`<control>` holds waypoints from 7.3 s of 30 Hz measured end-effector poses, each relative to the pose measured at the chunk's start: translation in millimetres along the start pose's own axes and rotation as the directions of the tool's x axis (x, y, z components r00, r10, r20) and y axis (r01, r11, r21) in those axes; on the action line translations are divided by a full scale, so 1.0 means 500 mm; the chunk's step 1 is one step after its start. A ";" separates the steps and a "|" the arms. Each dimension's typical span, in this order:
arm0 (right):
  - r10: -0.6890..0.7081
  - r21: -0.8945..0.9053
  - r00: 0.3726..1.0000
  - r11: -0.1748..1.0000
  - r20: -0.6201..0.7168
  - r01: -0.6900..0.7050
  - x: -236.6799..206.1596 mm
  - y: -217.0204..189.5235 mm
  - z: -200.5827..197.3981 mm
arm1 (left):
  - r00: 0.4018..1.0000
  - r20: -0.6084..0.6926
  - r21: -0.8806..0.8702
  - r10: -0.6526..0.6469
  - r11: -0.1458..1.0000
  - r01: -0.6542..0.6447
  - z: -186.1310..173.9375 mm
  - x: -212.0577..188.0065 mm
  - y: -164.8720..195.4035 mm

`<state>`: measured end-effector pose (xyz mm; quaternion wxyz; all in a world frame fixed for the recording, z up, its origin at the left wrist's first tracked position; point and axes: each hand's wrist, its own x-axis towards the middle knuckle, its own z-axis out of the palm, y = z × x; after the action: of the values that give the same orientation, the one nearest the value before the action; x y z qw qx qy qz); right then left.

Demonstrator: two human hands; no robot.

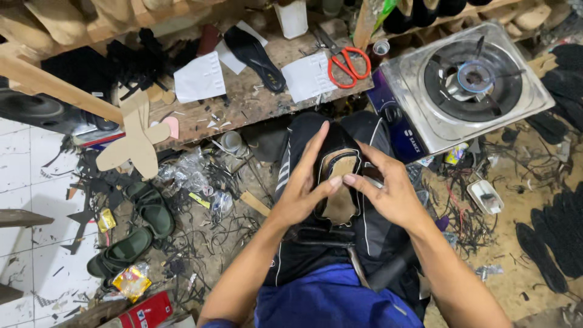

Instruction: The person sits on the floor of a shoe workshop and pulls a black fabric upper over a wooden shoe last, smoothing and pressing the fabric around the last by hand. They then tap and press the shoe with a hammer to set the shape, working the toe and sides before lifting the shaped shoe off the last.

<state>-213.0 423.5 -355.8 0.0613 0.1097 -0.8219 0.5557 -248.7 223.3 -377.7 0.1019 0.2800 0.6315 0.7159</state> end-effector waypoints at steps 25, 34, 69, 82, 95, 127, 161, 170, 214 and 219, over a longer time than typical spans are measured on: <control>-0.014 -0.256 0.994 0.967 -0.107 -0.014 0.017 0.013 0.039 | 0.994 0.066 0.299 0.091 0.948 -0.106 -0.048 0.013 -0.035; -0.078 -0.263 0.985 0.964 -0.152 0.036 -0.016 0.004 0.048 | 0.989 -0.060 0.294 0.137 0.949 -0.114 -0.016 -0.015 -0.025; -0.436 -0.341 0.888 0.864 -0.142 0.370 -0.085 -0.116 0.014 | 0.918 0.141 0.356 0.370 0.847 -0.395 -0.009 -0.012 0.084; -0.488 -0.444 0.863 0.807 -0.129 0.390 -0.119 -0.084 0.009 | 0.583 -0.344 -0.814 -0.737 0.543 0.207 0.105 -0.120 -0.036; -0.600 -0.414 0.759 0.776 -0.254 0.475 -0.156 0.017 0.059 | 0.789 0.009 -0.931 -0.614 0.282 0.230 0.024 -0.053 -0.102; -0.213 0.146 0.919 0.951 -0.332 0.273 -0.147 -0.019 0.101 | 0.932 -0.337 -0.540 -0.129 0.838 -0.079 -0.051 0.006 -0.103; 0.140 -0.100 0.973 0.982 -0.181 -0.160 -0.196 0.100 0.115 | 0.780 -0.257 -0.871 -0.570 0.486 0.068 -0.118 0.046 -0.123; 0.164 -0.114 0.970 0.976 -0.178 -0.186 -0.197 0.103 0.116 | 0.764 -0.256 -0.889 -0.592 0.455 0.055 -0.122 0.045 -0.132; 0.511 0.494 0.836 0.789 -0.198 -0.365 -0.171 0.200 0.131 | 0.900 -0.431 -0.358 -0.069 0.928 -0.100 -0.061 0.048 0.027; 0.178 0.201 0.901 0.974 -0.396 -0.104 -0.108 0.076 0.069 | 0.950 -0.312 -0.137 -0.024 0.990 -0.020 -0.051 0.052 -0.003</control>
<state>-169.6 411.2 -414.6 0.1824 -0.0650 -0.7443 0.6392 -284.0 215.0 -373.0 0.0204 0.1548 0.5887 0.7931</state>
